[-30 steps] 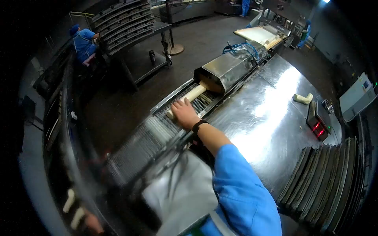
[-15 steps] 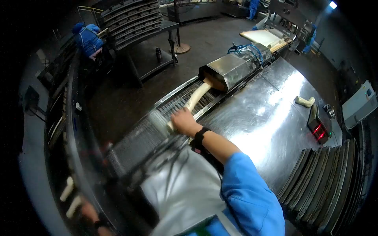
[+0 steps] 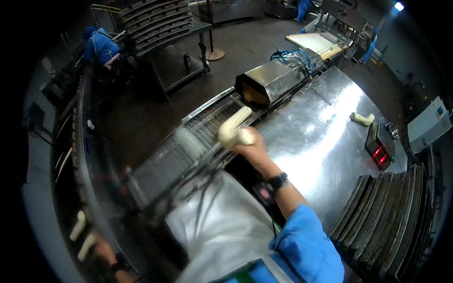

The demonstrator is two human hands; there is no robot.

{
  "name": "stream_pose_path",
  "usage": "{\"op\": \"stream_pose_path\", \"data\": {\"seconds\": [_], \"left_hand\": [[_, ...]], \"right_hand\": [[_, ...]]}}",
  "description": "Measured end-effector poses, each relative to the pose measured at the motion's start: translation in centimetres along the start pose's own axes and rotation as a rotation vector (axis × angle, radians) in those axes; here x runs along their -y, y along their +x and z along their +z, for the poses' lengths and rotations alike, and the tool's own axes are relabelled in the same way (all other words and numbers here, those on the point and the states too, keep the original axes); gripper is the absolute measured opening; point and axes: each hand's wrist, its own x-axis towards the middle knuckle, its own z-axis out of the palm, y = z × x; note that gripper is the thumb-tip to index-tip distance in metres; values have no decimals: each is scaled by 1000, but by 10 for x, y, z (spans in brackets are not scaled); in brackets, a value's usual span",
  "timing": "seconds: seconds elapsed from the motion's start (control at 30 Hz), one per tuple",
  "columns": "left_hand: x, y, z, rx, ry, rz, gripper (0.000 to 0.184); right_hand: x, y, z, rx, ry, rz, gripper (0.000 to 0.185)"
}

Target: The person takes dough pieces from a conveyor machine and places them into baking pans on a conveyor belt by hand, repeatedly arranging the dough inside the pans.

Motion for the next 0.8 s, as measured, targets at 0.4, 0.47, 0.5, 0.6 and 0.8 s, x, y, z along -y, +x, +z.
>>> {"op": "stream_pose_path", "data": {"seconds": [0.4,0.47,0.5,0.6,0.8], "left_hand": [[-23,-25,-23,-21,147,-63,116],[-16,-17,-18,-51,119,-69,117],[-12,-13,-17,-37,100,-38,116],[4,9,-4,-31,157,19,112],[11,3,-3,37,78,-9,100]], "right_hand": [[-8,-87,-164,-654,-1075,-223,27],[-14,-68,-145,-560,-1046,-177,39],[-13,-65,-131,-498,-1064,33,43],[-7,-56,-105,-372,-1533,-61,44],[-1,-39,-146,4,323,743,48]]}}
